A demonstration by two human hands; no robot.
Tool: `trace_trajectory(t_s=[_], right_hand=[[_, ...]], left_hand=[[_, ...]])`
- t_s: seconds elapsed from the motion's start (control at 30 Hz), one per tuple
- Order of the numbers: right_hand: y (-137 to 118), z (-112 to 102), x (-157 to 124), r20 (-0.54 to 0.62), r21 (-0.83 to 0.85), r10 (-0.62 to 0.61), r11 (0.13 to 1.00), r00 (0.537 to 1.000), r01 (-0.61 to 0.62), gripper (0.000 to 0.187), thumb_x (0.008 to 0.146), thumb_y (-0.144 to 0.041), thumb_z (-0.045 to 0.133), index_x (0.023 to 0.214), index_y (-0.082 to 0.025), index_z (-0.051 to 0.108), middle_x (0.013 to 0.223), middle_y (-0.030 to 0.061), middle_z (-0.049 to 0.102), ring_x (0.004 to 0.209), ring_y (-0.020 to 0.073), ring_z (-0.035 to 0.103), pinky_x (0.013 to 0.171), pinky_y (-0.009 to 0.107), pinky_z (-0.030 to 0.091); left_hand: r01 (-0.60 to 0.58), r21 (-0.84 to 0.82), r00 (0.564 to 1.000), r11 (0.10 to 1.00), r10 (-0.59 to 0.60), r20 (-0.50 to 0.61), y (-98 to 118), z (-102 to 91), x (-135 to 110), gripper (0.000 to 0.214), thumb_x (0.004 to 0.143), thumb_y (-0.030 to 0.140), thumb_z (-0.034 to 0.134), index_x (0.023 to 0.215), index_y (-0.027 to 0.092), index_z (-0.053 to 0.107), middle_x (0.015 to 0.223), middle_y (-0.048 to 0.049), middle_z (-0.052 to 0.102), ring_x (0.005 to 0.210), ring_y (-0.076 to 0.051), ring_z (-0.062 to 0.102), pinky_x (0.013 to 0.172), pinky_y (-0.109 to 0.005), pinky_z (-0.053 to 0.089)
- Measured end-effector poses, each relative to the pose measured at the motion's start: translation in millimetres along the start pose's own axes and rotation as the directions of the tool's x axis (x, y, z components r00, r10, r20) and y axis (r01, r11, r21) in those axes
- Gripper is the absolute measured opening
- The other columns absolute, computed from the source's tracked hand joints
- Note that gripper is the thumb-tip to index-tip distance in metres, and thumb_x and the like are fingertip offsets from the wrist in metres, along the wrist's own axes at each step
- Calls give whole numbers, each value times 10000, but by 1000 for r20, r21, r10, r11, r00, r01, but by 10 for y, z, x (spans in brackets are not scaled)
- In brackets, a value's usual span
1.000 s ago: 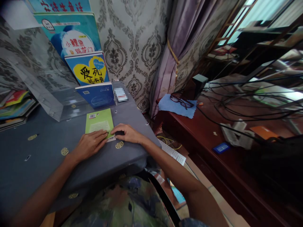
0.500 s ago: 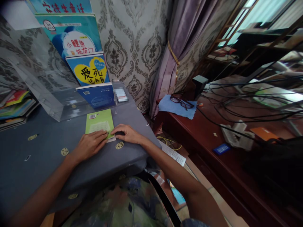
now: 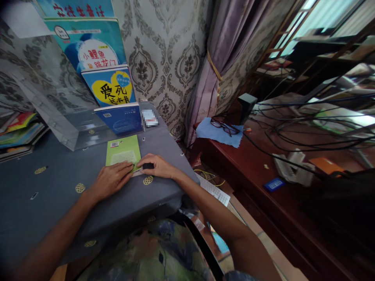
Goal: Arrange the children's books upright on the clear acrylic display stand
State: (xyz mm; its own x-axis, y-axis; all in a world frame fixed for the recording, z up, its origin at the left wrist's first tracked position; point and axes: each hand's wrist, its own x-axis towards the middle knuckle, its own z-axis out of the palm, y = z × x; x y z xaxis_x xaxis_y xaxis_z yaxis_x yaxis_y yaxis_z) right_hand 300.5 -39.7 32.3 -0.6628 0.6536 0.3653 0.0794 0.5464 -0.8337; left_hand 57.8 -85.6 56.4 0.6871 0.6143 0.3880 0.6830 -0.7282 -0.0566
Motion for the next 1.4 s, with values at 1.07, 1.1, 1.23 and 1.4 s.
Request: trace_trajectory(t_s=[1.07,1.1,1.23,1.4], right_hand=[[-6,-7,10,33,-12,-26,1000,999,26,219,876,-275,696,1086,-221,720,1094,61,729,1074,197,620,1004,415,470],[-4,-6,11,33,-15,-36,999,999,36,220,873,-261,692,1088,-225,719,1095,59,728,1072,197,620,1002,418,470],[-3,-2,10,22,-6,-46,999,999,46,225,868,-257,694,1089,-229,719,1090,58,726,1061,199,626,989,418,475],[-14,2,5,9,-10,-4,1000,1000,4,198,894,-241,665,1082,-228,727,1086,57,726,1072,188,622,1003,403,473]], left_hand=[[6,-9,1000,1000,-6,18,10,-14,-2,329,1009,311,410,1121,183,691,1151,-108,736,1041,-237,707,821,-378,607],[4,-6,1000,1000,-4,14,11,-18,1,324,1007,307,413,1116,182,692,1146,-105,738,1031,-234,710,815,-374,608],[-9,3,1000,1000,9,-5,20,-34,13,314,1004,300,419,1091,177,695,1134,-105,743,1007,-234,718,798,-371,610],[-11,13,1000,1000,11,-6,23,-44,18,312,1008,300,418,1088,168,690,1139,-104,744,1012,-240,721,791,-374,614]])
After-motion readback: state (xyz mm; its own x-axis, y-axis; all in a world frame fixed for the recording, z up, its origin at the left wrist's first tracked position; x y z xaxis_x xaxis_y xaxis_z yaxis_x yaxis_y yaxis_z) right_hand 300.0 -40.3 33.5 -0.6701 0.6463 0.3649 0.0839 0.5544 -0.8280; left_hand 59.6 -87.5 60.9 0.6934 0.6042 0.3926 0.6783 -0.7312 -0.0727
